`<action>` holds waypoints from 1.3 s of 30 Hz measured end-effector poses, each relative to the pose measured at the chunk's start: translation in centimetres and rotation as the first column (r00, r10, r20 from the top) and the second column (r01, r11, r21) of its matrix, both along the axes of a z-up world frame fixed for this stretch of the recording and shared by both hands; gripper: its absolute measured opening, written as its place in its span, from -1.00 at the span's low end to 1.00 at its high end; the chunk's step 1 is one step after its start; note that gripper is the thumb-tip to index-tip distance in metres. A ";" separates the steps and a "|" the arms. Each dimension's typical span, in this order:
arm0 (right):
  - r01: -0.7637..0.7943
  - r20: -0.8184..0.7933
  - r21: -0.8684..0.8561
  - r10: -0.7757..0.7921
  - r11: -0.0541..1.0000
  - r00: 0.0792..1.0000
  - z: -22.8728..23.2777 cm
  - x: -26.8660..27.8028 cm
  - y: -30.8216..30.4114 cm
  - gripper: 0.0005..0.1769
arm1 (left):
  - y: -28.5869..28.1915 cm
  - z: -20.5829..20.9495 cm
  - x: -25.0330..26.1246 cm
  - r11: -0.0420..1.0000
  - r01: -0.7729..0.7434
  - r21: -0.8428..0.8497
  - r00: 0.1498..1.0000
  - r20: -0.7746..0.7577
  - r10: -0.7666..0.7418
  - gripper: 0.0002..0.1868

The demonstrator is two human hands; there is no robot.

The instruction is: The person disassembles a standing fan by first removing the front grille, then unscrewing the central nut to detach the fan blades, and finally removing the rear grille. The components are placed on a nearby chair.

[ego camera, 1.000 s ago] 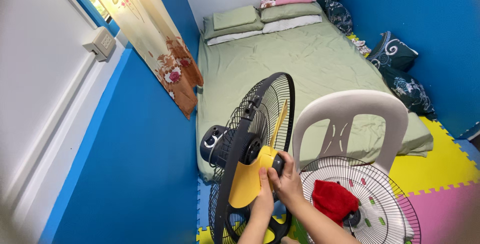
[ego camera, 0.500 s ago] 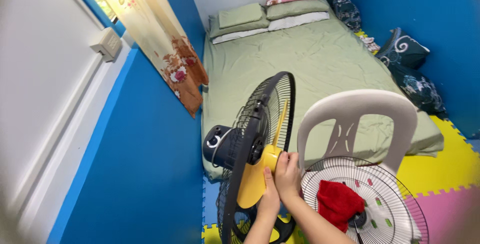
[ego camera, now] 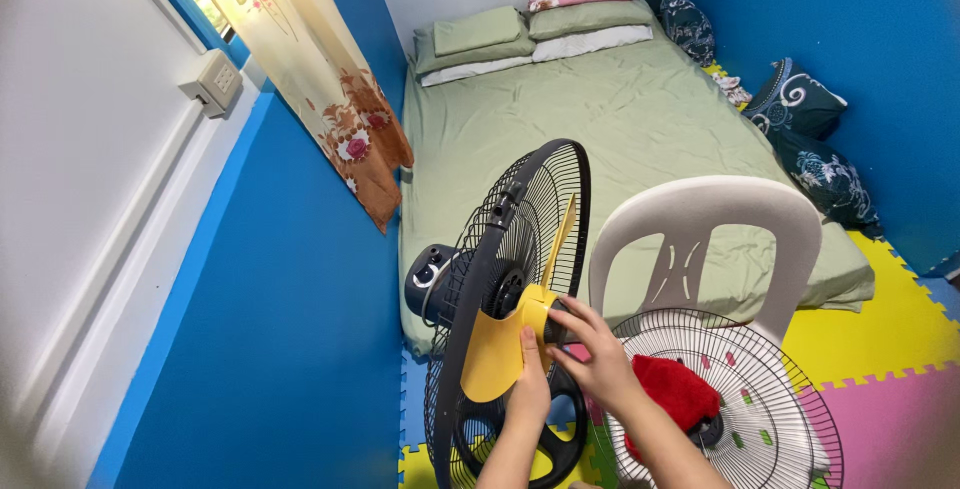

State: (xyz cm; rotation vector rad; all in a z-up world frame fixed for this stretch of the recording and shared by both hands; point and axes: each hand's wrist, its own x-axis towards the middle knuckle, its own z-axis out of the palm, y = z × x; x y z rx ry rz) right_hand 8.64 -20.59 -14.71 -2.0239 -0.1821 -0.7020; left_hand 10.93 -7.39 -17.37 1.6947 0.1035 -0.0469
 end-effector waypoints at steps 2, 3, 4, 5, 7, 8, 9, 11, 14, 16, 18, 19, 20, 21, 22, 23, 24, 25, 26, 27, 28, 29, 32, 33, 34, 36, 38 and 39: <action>0.027 -0.045 0.021 -0.026 0.999 0.999 0.2 0.0 0.5 -0.41 | 0.3 -0.3 0.1 0.999 0.015 -0.038 0.999 -0.039 -0.017 -0.34; 0.023 -0.042 0.055 -0.021 0.998 0.999 0.1 0.1 0.6 -0.43 | 0.5 -0.4 0.2 0.998 0.022 -0.057 0.998 -0.057 -0.025 -0.34; 0.019 -0.038 0.089 -0.016 0.996 0.999 0.0 0.3 0.8 -0.44 | 0.7 -0.6 0.2 0.999 0.024 -0.021 0.997 -0.068 -0.025 -0.34; 0.066 -0.132 0.211 -0.039 0.975 0.991 -0.4 0.4 1.0 -0.47 | 0.8 -0.7 0.2 1.000 0.027 0.012 0.996 -0.080 -0.026 -0.34; 0.188 -0.318 0.426 -0.048 0.885 0.947 -1.4 0.9 1.4 -0.48 | 0.7 -1.1 0.0 0.998 0.030 0.047 0.998 -0.062 -0.027 -0.33; 0.237 -0.418 0.525 0.006 0.817 0.908 -2.0 1.2 1.3 -0.51 | 0.5 -1.2 -0.2 0.998 0.028 0.048 0.999 -0.031 -0.027 -0.33; 0.293 -0.503 0.611 0.075 0.735 0.861 -2.6 1.8 1.2 -0.47 | 0.6 -1.3 -0.2 0.998 0.026 0.053 1.000 0.001 -0.026 -0.32; 0.365 -0.618 0.678 0.227 0.637 0.752 -3.9 2.3 0.7 -0.30 | 1.0 -1.4 -0.4 0.993 0.103 -0.061 0.990 -0.093 -0.108 -0.30; 0.369 -0.696 0.651 0.329 0.663 0.638 -5.3 2.3 -0.6 -0.15 | 1.3 -1.5 -0.6 0.997 0.070 -0.011 0.991 -0.113 -0.071 -0.33; 0.333 -0.695 0.601 0.269 0.726 0.667 -5.2 2.3 -0.8 -0.11 | 1.5 -1.3 -0.3 0.999 0.025 0.048 0.999 -0.029 -0.023 -0.34; 0.176 -0.452 0.709 0.248 0.683 0.857 -4.5 2.3 -1.0 -0.45 | 1.5 -1.1 -0.3 0.998 0.006 0.055 0.995 0.099 -0.011 -0.35; 0.085 -0.314 0.742 0.234 0.665 0.920 -3.8 2.4 -1.1 -0.50 | 1.6 -1.0 -0.4 0.998 0.014 0.059 0.994 0.105 -0.020 -0.35; 0.047 -0.344 0.681 0.263 0.731 0.901 -3.2 2.1 -1.2 -0.49 | 1.6 -0.9 -0.4 0.998 0.022 0.064 0.993 0.112 -0.029 -0.35; 0.005 -0.376 0.614 0.288 0.789 0.881 -2.5 1.6 -1.5 -0.44 | 1.7 -0.7 -0.6 0.997 0.031 0.068 0.992 0.117 -0.039 -0.34; -0.041 -0.410 0.544 0.308 0.838 0.858 -2.0 1.3 -1.5 -0.35 | 1.7 -0.6 -0.7 0.997 0.035 0.065 0.995 0.096 -0.041 -0.36; -0.067 -0.386 0.497 0.290 0.865 0.876 -1.5 1.2 -1.3 -0.36 | 1.6 -0.4 -0.7 0.997 0.039 0.062 0.996 0.077 -0.044 -0.37; -0.090 -0.360 0.448 0.272 0.889 0.892 -1.2 1.0 -1.0 -0.36 | 1.6 -0.2 -0.8 0.997 0.043 0.059 0.997 0.058 -0.047 -0.38; -0.111 -0.332 0.397 0.255 0.911 0.908 -1.1 0.9 -0.8 -0.36 | 1.7 0.0 -0.8 0.998 0.040 0.053 0.998 0.054 -0.043 -0.39; -0.076 -0.372 0.425 0.250 0.902 0.894 -1.0 0.9 -0.7 -0.36 | 1.7 0.1 -0.8 0.998 0.038 0.048 0.998 0.050 -0.040 -0.39; -0.040 -0.410 0.453 0.247 0.891 0.878 -1.1 0.9 -0.7 -0.36 | 1.7 0.1 -0.8 0.998 0.035 0.043 0.998 0.046 -0.037 -0.40; -0.002 -0.447 0.478 0.245 0.878 0.860 -1.3 1.0 -0.7 -0.36 | 1.7 0.2 -0.7 0.997 0.033 0.068 0.997 0.068 -0.038 -0.40; 0.059 -0.514 0.535 0.269 0.843 0.815 -1.5 1.2 -0.7 -0.42 | 1.7 0.2 -0.7 0.995 0.032 0.093 0.995 0.090 -0.040 -0.40; 0.214 -0.675 0.583 0.322 0.783 0.664 -2.1 1.5 -1.3 -0.46 | 1.7 -0.1 -0.7 0.993 0.034 0.110 0.986 0.157 -0.051 -0.38; 0.232 -0.722 0.544 0.309 0.806 0.620 -2.1 1.5 -1.7 -0.36 | 1.7 -0.2 -0.7 0.994 0.036 0.105 0.982 0.181 -0.055 -0.37; 0.247 -0.765 0.503 0.293 0.828 0.574 -2.0 1.4 -1.9 -0.20 | 1.6 -0.3 -0.7 0.993 0.030 0.113 0.983 0.174 -0.050 -0.37; 0.233 -0.662 0.547 0.245 0.804 0.709 -1.6 1.1 -1.9 -0.44 | 1.6 -0.5 -0.5 0.991 0.015 0.132 0.986 0.163 -0.037 -0.37; 0.096 -0.505 0.519 0.214 0.849 0.836 -0.8 0.8 -1.6 -0.47 | 1.6 -0.6 -0.5 0.992 0.027 0.127 0.991 0.130 -0.043 -0.38; -0.028 -0.401 0.448 0.228 0.894 0.887 -0.4 0.6 -1.4 -0.38 | 1.6 -0.7 -0.5 0.992 0.033 0.125 0.993 0.112 -0.047 -0.39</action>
